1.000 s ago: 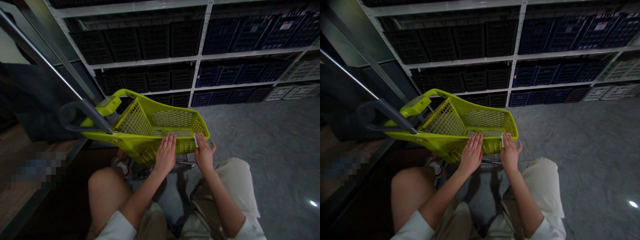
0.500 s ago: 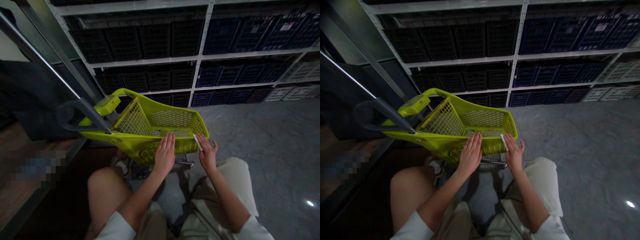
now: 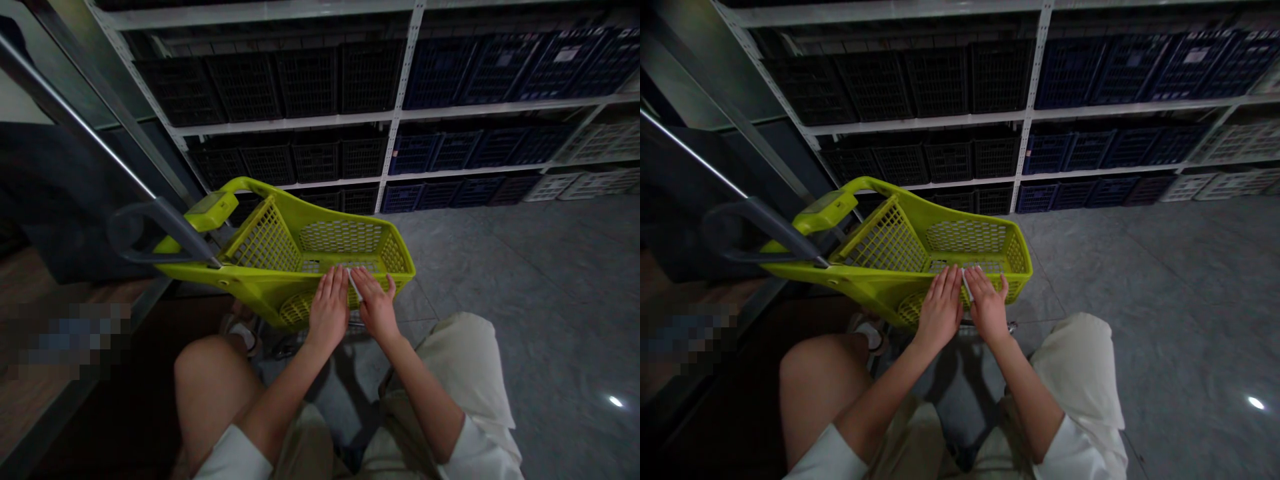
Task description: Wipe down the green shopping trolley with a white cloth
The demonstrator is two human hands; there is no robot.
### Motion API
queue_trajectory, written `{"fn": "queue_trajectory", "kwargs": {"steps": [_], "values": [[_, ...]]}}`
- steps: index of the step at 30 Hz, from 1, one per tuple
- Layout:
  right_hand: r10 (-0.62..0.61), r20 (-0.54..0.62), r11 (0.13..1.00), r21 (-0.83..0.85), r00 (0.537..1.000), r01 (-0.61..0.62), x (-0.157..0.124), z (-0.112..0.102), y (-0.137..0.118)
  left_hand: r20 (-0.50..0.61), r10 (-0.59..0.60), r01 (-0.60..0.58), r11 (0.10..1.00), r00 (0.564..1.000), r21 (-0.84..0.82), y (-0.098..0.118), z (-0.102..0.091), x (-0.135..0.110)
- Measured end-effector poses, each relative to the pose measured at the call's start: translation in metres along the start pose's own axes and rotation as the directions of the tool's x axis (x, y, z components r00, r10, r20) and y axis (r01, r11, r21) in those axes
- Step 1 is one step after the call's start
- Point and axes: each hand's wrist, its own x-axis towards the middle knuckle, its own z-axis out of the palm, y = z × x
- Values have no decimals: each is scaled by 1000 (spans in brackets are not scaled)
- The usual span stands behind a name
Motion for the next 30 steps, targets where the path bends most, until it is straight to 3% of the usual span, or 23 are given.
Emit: {"fn": "queue_trajectory", "kwargs": {"steps": [3, 6, 8, 10, 12, 16, 19, 21, 24, 30], "values": [[-31, -7, 999, -34, 999, 31, -15, -14, 43, 28, 8, -8, 1000, 1000, 27, 0, -2, 0], [71, -117, 994, -75, 991, -80, -30, -21, 88, 42, 10, -12, 999, 999, 40, -1, -3, 0], [166, -193, 978, -91, 967, -186, -34, -21, 102, 46, 13, -15, 999, 999, 41, -2, -3, 0], [242, -242, 955, -115, 940, -275, -31, -17, 96, 44, 15, -17, 999, 999, 36, -3, -2, 0], [270, -256, 940, -138, 928, -311, -22, -10, 73, 35, 18, -19, 999, 999, 28, -3, -1, 0], [166, -136, 978, -106, 977, -181, 2, 4, 11, 14, 7, -8, 1000, 1000, 25, -2, 0, -1], [73, -32, 997, -37, 997, -74, 10, 6, -11, 5, -11, 11, 999, 1000, 34, -2, -1, -1], [19, 1, 1000, -19, 1000, -19, 9, 1, -8, 7, -15, 14, 999, 1000, 39, -3, -3, -2], [-22, 1, 998, -51, 1000, 22, -3, -12, 19, 17, -21, 21, 999, 1000, 44, -5, -5, -3], [148, -119, 976, -142, 982, -165, -31, -27, 90, 39, -38, 35, 998, 999, 55, -6, -6, -6]]}}
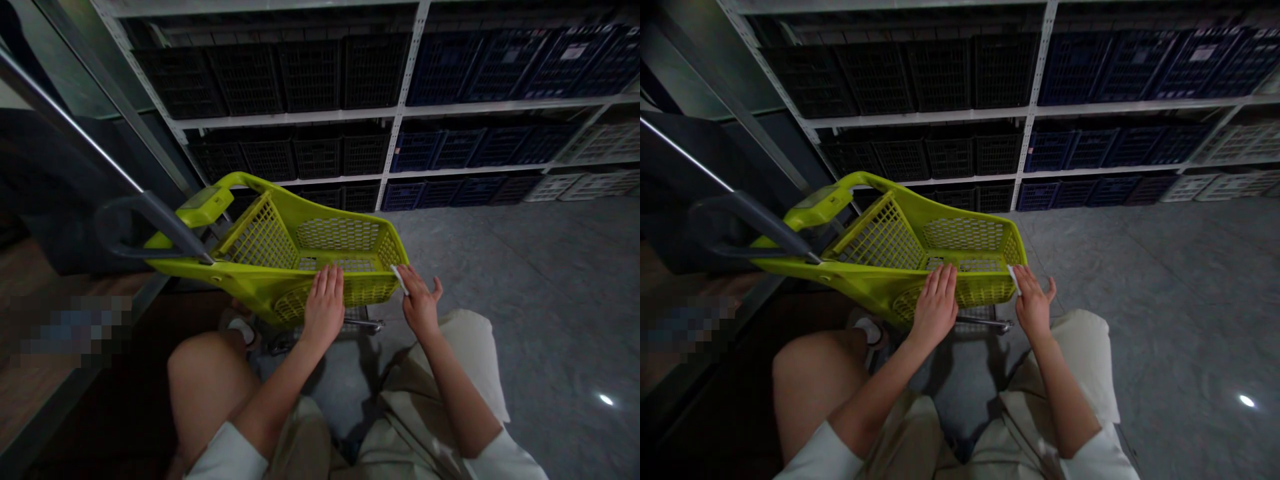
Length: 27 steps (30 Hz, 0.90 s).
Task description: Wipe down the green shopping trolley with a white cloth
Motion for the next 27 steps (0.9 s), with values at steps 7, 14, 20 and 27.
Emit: {"fn": "queue_trajectory", "kwargs": {"steps": [7, 14, 20, 27], "values": [[110, -27, 994, 18, 994, -109, 4, 16, -63, -20, -6, 5, 1000, 1000, -11, 2, 2, 0], [-118, 147, 983, 160, 982, 94, 16, 19, -127, -65, -4, 4, 1000, 998, 1, 2, 6, 0], [-73, 101, 995, 73, 992, 65, 6, 1, -48, -36, -11, 10, 1000, 999, -24, 3, 1, 0], [248, -54, 968, 41, 967, -246, -6, 5, -11, -24, -12, 11, 1000, 1000, -20, 3, 3, 0]]}}
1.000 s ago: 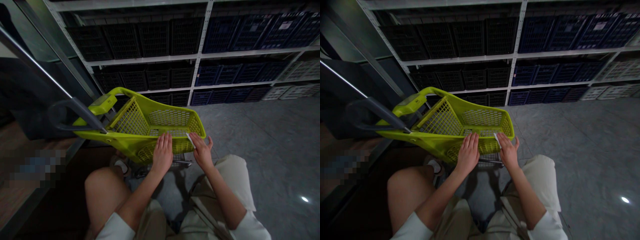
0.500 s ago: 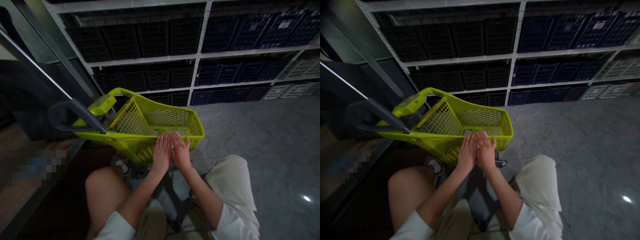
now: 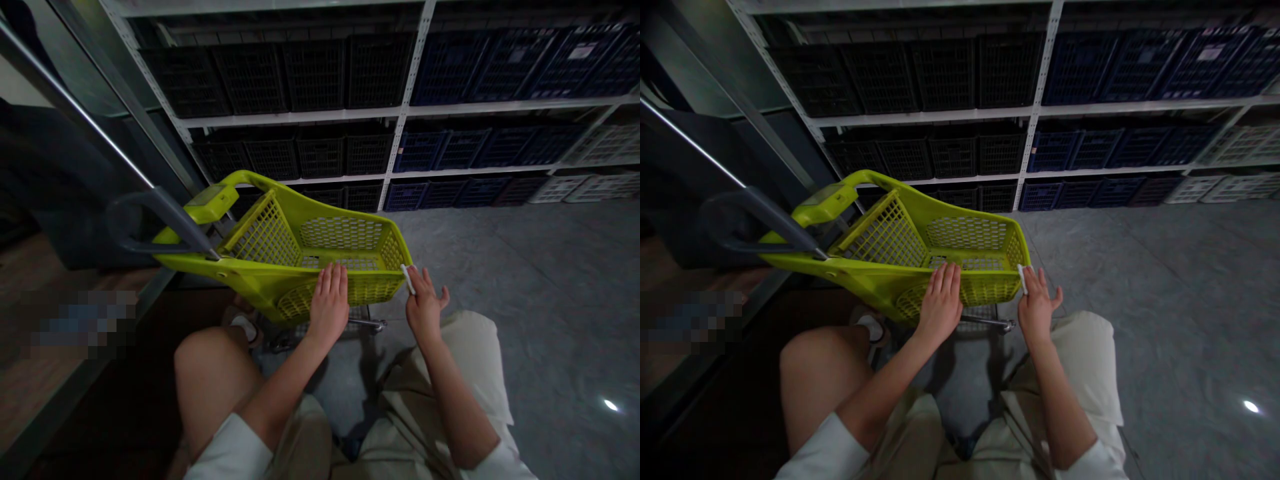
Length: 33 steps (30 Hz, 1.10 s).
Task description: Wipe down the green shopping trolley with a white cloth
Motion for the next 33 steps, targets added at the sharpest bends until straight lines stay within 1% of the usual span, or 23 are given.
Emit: {"fn": "queue_trajectory", "kwargs": {"steps": [1, 3, 5, 7, 9, 10, 11, 13, 15, 18, 20, 22, 23, 25, 26, 28, 30, 32, 33], "values": [[0, 2, 1000, 9, 1000, 0, -3, 3, -11, 2, 0, 0, 1000, 1000, 1, 0, 0, 0], [-52, 31, 998, 31, 998, 51, -8, 9, -41, 5, -1, 1, 1000, 1000, 7, 1, 1, 0], [-157, 90, 986, 65, 984, 151, -13, 16, -73, 2, -7, 7, 1000, 1000, 18, 1, 2, 1], [-266, 151, 962, 111, 952, 251, -15, 20, -99, -7, -16, 17, 999, 1000, 29, 1, 3, 1], [-346, 188, 935, 147, 919, 322, -14, 21, -110, -13, -17, 17, 999, 1000, 32, 1, 3, 1], [-372, 197, 926, 154, 907, 346, -14, 20, -110, -13, -15, 15, 999, 1000, 29, 1, 2, 1], [-388, 197, 919, 155, 900, 362, -13, 18, -106, -11, -12, 12, 1000, 1000, 23, 1, 1, 1], [-398, 178, 915, 141, 900, 377, -12, 14, -88, -5, -7, 7, 1000, 1000, 4, 1, -1, 1], [-368, 127, 928, 114, 921, 355, -10, 10, -61, -2, -9, 9, 1000, 1000, -14, 1, -2, 1], [-245, 31, 968, 73, 969, 242, -6, 7, -15, 5, -7, 7, 1000, 1000, -22, 0, -2, 0], [-139, -9, 988, 60, 990, 139, -2, 6, 7, 9, -7, 7, 1000, 1000, -19, -1, -1, 0], [-40, -33, 998, 49, 999, 42, 0, 7, 14, 7, -10, 10, 1000, 1000, -18, -1, 1, 0], [1, -45, 999, 45, 999, 1, 1, 7, 12, 4, -12, 12, 1000, 1000, -18, -1, 1, 0], [47, -57, 998, 47, 997, -44, 0, 11, -7, -3, -11, 11, 1000, 1000, -14, -1, 2, 0], [40, -50, 998, 53, 998, -37, -2, 13, -21, -6, -11, 11, 1000, 1000, -11, -1, 2, 0], [-44, -9, 996, 78, 999, 45, -6, 20, -54, -11, -10, 10, 1000, 1000, 3, -1, 3, 0], [-180, 61, 979, 112, 982, 173, -11, 25, -85, -15, -8, 9, 1000, 1000, 19, -1, 3, 0], [-280, 120, 953, 150, 952, 261, -14, 27, -107, -14, -4, 4, 1000, 1000, 31, -1, 3, 1], [-310, 142, 944, 164, 940, 286, -15, 27, -112, -13, -3, 4, 999, 1000, 32, -1, 3, 1]]}}
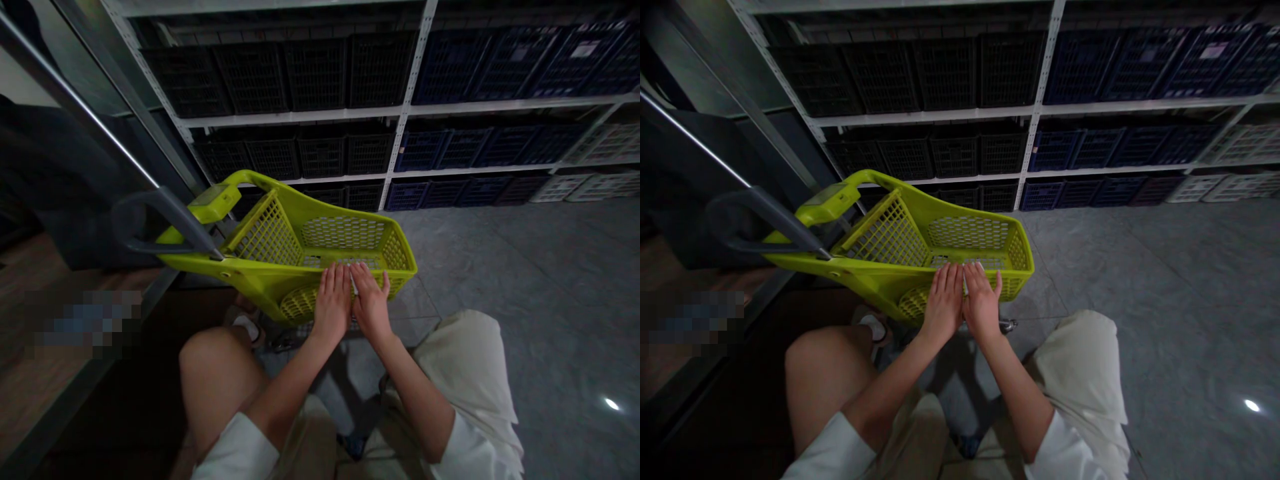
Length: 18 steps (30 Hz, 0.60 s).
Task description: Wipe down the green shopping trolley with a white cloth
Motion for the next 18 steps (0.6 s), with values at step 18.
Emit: {"fn": "queue_trajectory", "kwargs": {"steps": [18], "values": [[270, -249, 946, -113, 930, -305, -20, -24, 81, 17, -18, 18, 1000, 1000, -10, 2, -3, 0]]}}
